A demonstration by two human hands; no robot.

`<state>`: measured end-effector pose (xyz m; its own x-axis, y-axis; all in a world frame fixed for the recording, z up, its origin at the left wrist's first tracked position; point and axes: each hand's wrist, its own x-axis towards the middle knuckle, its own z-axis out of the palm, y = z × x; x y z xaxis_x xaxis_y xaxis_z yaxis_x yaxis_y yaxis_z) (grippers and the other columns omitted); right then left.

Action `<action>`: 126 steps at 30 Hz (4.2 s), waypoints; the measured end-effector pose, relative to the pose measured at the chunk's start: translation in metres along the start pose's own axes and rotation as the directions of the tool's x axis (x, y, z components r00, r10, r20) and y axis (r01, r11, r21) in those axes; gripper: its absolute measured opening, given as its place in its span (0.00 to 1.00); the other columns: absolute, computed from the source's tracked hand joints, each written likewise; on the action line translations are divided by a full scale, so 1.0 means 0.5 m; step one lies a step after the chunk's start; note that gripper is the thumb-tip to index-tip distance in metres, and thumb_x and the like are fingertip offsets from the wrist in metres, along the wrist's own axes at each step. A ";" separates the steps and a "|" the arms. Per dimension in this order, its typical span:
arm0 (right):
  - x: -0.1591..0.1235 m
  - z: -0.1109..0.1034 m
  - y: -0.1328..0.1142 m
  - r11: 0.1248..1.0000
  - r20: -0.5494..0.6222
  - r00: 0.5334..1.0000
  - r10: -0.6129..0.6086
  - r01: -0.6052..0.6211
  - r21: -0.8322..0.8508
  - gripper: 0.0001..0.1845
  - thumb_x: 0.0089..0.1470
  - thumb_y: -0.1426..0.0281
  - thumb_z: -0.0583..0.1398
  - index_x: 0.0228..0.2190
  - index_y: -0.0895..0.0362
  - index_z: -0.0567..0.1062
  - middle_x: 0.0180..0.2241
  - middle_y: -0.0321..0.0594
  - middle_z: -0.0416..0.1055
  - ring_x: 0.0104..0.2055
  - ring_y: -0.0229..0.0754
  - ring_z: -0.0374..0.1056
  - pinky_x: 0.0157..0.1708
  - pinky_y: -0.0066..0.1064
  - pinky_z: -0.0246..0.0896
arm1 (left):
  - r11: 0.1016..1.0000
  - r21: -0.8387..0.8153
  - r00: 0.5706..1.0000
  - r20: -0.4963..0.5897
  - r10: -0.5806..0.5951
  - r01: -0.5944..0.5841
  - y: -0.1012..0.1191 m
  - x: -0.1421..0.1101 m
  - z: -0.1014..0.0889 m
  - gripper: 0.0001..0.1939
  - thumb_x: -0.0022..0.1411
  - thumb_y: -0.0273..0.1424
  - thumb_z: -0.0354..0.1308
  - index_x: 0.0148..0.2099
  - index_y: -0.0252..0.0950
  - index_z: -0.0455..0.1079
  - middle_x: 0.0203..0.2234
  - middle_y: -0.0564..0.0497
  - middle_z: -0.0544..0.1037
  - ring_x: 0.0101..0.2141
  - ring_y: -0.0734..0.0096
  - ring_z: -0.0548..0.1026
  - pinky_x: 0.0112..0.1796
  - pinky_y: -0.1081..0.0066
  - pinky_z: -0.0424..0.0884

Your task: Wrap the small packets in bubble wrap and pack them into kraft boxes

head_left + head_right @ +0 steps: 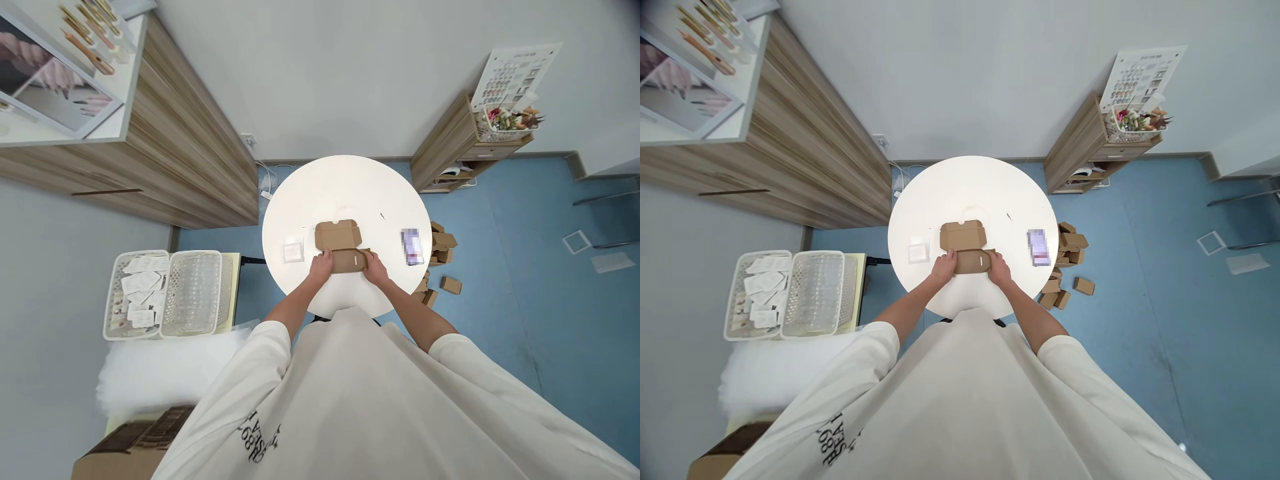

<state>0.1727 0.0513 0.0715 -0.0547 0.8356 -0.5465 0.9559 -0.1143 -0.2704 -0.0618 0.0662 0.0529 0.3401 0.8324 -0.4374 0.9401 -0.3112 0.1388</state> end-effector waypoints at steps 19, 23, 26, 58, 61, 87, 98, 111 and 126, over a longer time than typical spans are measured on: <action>-0.004 0.026 -0.059 0.970 -0.143 0.979 -0.142 0.167 0.177 0.35 0.67 0.64 0.51 0.70 0.51 0.44 0.56 0.47 0.68 0.54 0.49 0.67 0.50 0.39 0.63 | 1.000 0.014 0.999 -0.041 0.008 -0.008 0.002 0.000 0.002 0.43 0.53 0.23 0.70 0.68 0.31 0.57 0.56 0.33 0.67 0.46 0.52 0.75 0.43 0.62 0.70; -0.001 0.028 -0.048 0.984 -0.047 0.992 -0.116 0.121 0.128 0.29 0.67 0.69 0.49 0.67 0.52 0.51 0.51 0.47 0.71 0.48 0.47 0.69 0.45 0.35 0.63 | 1.000 0.005 0.999 -0.038 0.008 -0.008 0.004 0.000 0.001 0.43 0.52 0.22 0.69 0.68 0.30 0.57 0.57 0.33 0.66 0.46 0.52 0.74 0.43 0.61 0.71; 0.009 0.029 -0.049 0.993 -0.004 0.993 -0.114 0.114 0.018 0.25 0.67 0.69 0.50 0.64 0.53 0.57 0.50 0.48 0.70 0.44 0.46 0.70 0.41 0.33 0.62 | 1.000 -0.015 0.999 -0.031 -0.008 0.008 0.005 -0.001 0.001 0.44 0.52 0.21 0.69 0.68 0.30 0.56 0.57 0.32 0.65 0.46 0.52 0.74 0.43 0.61 0.71; 0.029 0.014 -0.079 0.940 0.051 0.972 -0.229 0.234 -0.249 0.48 0.58 0.60 0.63 0.69 0.52 0.43 0.69 0.54 0.42 0.54 0.53 0.62 0.51 0.39 0.62 | 0.998 -0.057 1.000 -0.014 -0.011 0.010 0.010 -0.007 -0.009 0.46 0.52 0.22 0.69 0.70 0.31 0.54 0.59 0.32 0.64 0.46 0.53 0.75 0.43 0.61 0.72; 0.032 0.006 -0.079 0.941 0.080 0.971 -0.226 0.238 -0.240 0.53 0.56 0.57 0.65 0.70 0.52 0.40 0.70 0.52 0.40 0.56 0.53 0.61 0.50 0.38 0.63 | 0.998 -0.066 1.000 -0.009 -0.018 0.017 0.011 -0.006 -0.010 0.45 0.53 0.22 0.68 0.70 0.32 0.54 0.59 0.32 0.64 0.46 0.53 0.75 0.43 0.61 0.72; 0.034 -0.006 -0.110 0.899 0.115 0.974 -0.193 0.223 -0.377 0.44 0.57 0.65 0.63 0.67 0.55 0.48 0.67 0.54 0.49 0.50 0.52 0.65 0.43 0.38 0.64 | 0.611 -0.546 0.703 -0.054 -0.709 0.574 -0.234 -0.046 -0.010 0.21 0.68 0.36 0.54 0.60 0.34 0.60 0.57 0.34 0.68 0.59 0.44 0.65 0.55 0.52 0.62; 0.035 0.000 -0.115 0.905 0.119 0.980 -0.157 0.191 -0.380 0.44 0.57 0.67 0.63 0.68 0.54 0.47 0.67 0.53 0.48 0.50 0.52 0.64 0.45 0.39 0.64 | 0.295 -0.664 0.610 0.307 -0.731 0.687 -0.289 0.004 0.010 0.17 0.57 0.36 0.63 0.47 0.39 0.64 0.53 0.38 0.73 0.57 0.44 0.68 0.53 0.50 0.63; 0.033 -0.009 -0.114 0.918 0.119 0.977 -0.175 0.205 -0.339 0.45 0.56 0.67 0.64 0.67 0.54 0.48 0.66 0.54 0.49 0.51 0.53 0.64 0.45 0.40 0.64 | 0.511 -0.763 0.794 0.005 -0.607 0.396 -0.226 -0.069 -0.039 0.12 0.64 0.34 0.58 0.49 0.44 0.63 0.46 0.52 0.77 0.48 0.66 0.76 0.47 0.68 0.68; 0.036 -0.005 -0.089 0.939 0.078 0.974 -0.214 0.227 -0.259 0.40 0.56 0.69 0.63 0.65 0.54 0.52 0.65 0.52 0.53 0.50 0.52 0.65 0.45 0.37 0.62 | 0.909 -0.410 0.995 0.093 -0.041 0.076 -0.019 0.040 -0.065 0.16 0.63 0.28 0.56 0.52 0.45 0.71 0.47 0.51 0.80 0.51 0.56 0.75 0.52 0.56 0.63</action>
<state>0.1300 0.0729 0.0756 -0.2802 0.7962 -0.5363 0.9598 0.2212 -0.1729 -0.0634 0.1010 0.0718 0.2979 0.7984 -0.5233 0.8888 -0.0320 0.4572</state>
